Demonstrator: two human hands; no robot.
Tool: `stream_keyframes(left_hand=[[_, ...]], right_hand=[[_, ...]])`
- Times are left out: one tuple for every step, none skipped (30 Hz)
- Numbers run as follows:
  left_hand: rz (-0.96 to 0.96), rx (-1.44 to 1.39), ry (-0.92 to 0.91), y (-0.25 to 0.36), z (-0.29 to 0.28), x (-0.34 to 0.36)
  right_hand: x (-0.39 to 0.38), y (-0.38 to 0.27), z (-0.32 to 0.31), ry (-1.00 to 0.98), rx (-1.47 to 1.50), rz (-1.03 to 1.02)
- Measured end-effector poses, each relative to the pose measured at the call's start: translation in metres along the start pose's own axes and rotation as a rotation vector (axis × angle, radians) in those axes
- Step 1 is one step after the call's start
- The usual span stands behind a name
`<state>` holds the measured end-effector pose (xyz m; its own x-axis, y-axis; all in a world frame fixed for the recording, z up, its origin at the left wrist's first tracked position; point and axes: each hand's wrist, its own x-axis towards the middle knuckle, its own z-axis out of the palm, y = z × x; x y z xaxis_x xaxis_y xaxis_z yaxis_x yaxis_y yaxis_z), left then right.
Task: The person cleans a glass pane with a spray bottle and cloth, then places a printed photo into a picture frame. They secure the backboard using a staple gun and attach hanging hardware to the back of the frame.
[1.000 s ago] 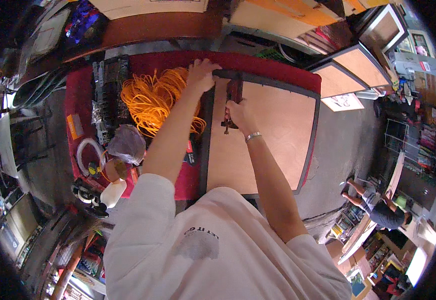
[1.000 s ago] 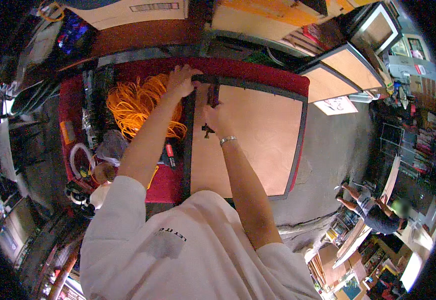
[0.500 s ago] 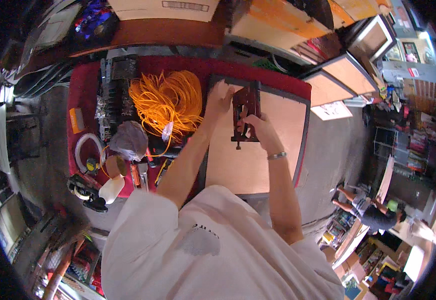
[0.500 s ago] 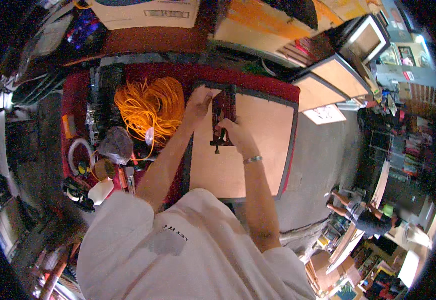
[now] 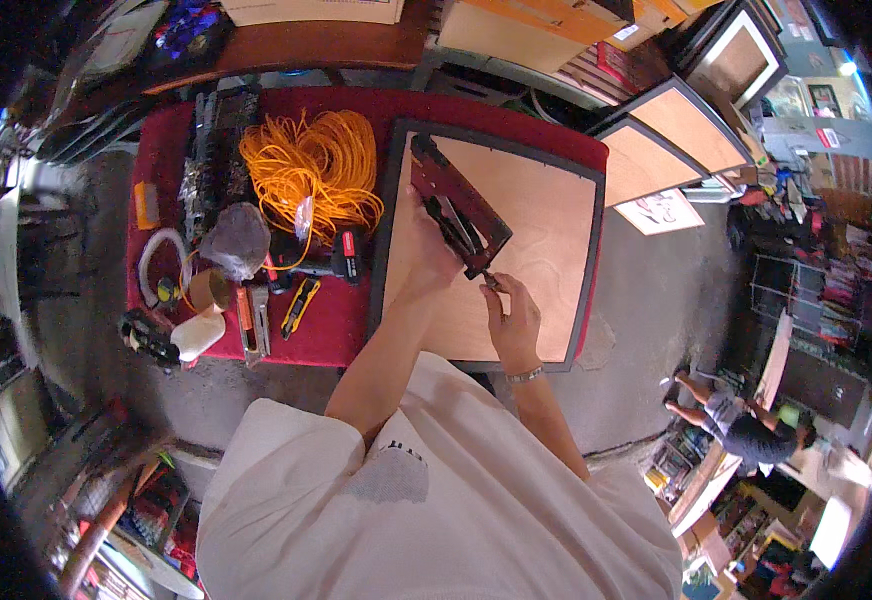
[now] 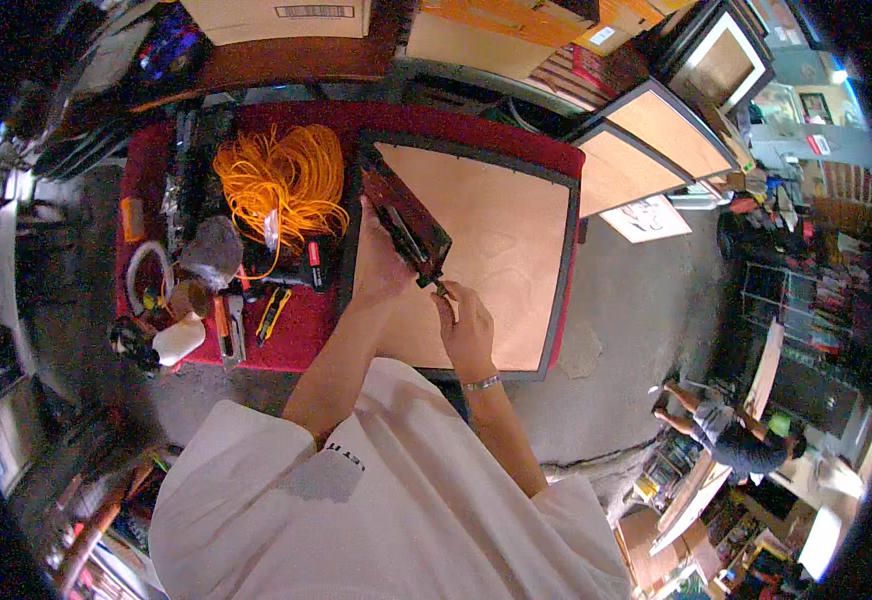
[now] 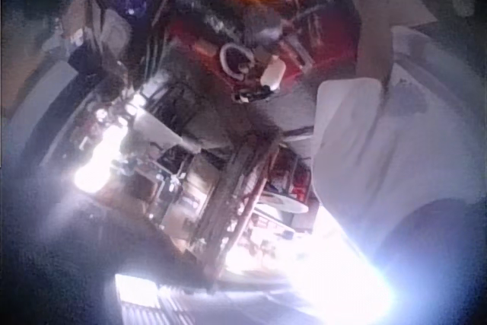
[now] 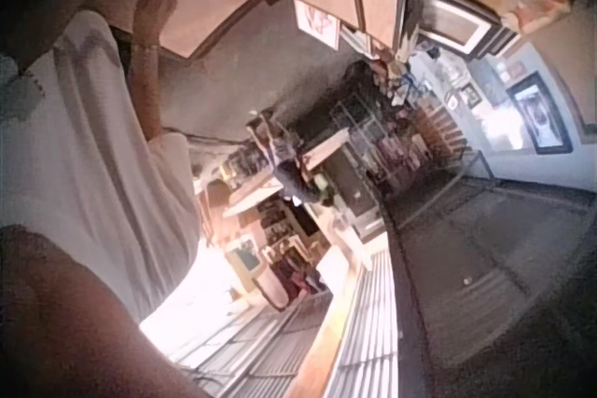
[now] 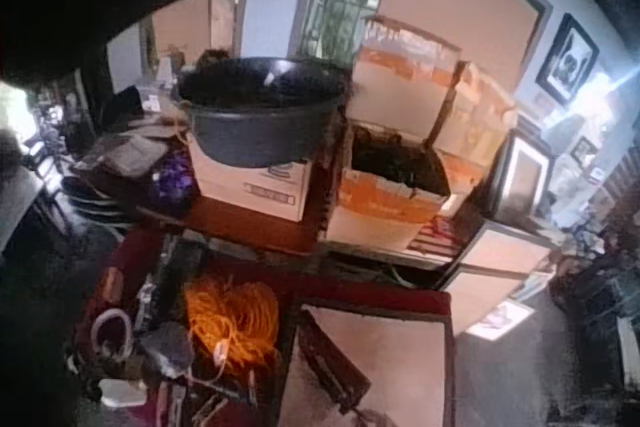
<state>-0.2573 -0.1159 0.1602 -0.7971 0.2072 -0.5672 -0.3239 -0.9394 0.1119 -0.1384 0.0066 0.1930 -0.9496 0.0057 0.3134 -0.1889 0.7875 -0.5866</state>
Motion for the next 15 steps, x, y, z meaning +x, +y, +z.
stream_keyframes(left_hand=[[0.018, -0.011, -0.003, -0.009, 0.001, -0.005], [0.037, -0.020, -0.010, -0.017, 0.004, -0.009], [0.057, -0.028, -0.018, -0.025, 0.007, -0.014], [0.102, -0.017, 0.001, -0.034, 0.009, -0.019], [0.150, -0.005, 0.019, -0.042, 0.015, -0.025], [0.191, 0.006, 0.045, -0.057, 0.016, -0.031], [0.221, -0.004, 0.043, -0.072, 0.016, -0.036], [0.249, -0.011, 0.040, -0.089, 0.018, -0.040], [0.275, -0.017, 0.036, -0.106, 0.020, -0.045], [0.313, -0.006, 0.004, -0.124, 0.015, -0.044], [0.355, 0.016, -0.031, -0.139, 0.005, -0.040], [0.386, 0.038, -0.072, -0.150, 0.005, -0.040], [0.405, 0.065, -0.101, -0.159, 0.005, -0.041], [0.415, 0.076, -0.124, -0.174, 0.008, -0.046], [0.425, 0.086, -0.148, -0.188, 0.011, -0.050]], right_hand=[[-0.003, 0.006, -0.005, -0.013, -0.009, 0.009], [-0.003, 0.012, -0.009, -0.021, -0.018, 0.014], [-0.005, 0.019, -0.014, -0.029, -0.026, 0.020], [-0.007, 0.029, -0.022, -0.119, 0.210, 0.142], [-0.010, 0.045, -0.032, -0.214, 0.448, 0.259], [-0.018, 0.064, -0.045, -0.317, 0.681, 0.385], [-0.025, 0.084, -0.058, -0.422, 0.913, 0.512], [-0.029, 0.097, -0.074, -0.527, 1.146, 0.640], [-0.038, 0.105, -0.085, -0.469, 1.118, 0.577], [-0.044, 0.115, -0.095, -0.411, 1.082, 0.512], [-0.044, 0.098, -0.102, -0.183, 0.790, 0.263], [-0.045, 0.092, -0.110, 0.053, 0.479, 0.031], [-0.049, 0.104, -0.114, 0.060, 0.443, 0.009], [-0.050, 0.118, -0.122, 0.057, 0.391, -0.010], [-0.054, 0.130, -0.130, 0.053, 0.339, -0.029]])
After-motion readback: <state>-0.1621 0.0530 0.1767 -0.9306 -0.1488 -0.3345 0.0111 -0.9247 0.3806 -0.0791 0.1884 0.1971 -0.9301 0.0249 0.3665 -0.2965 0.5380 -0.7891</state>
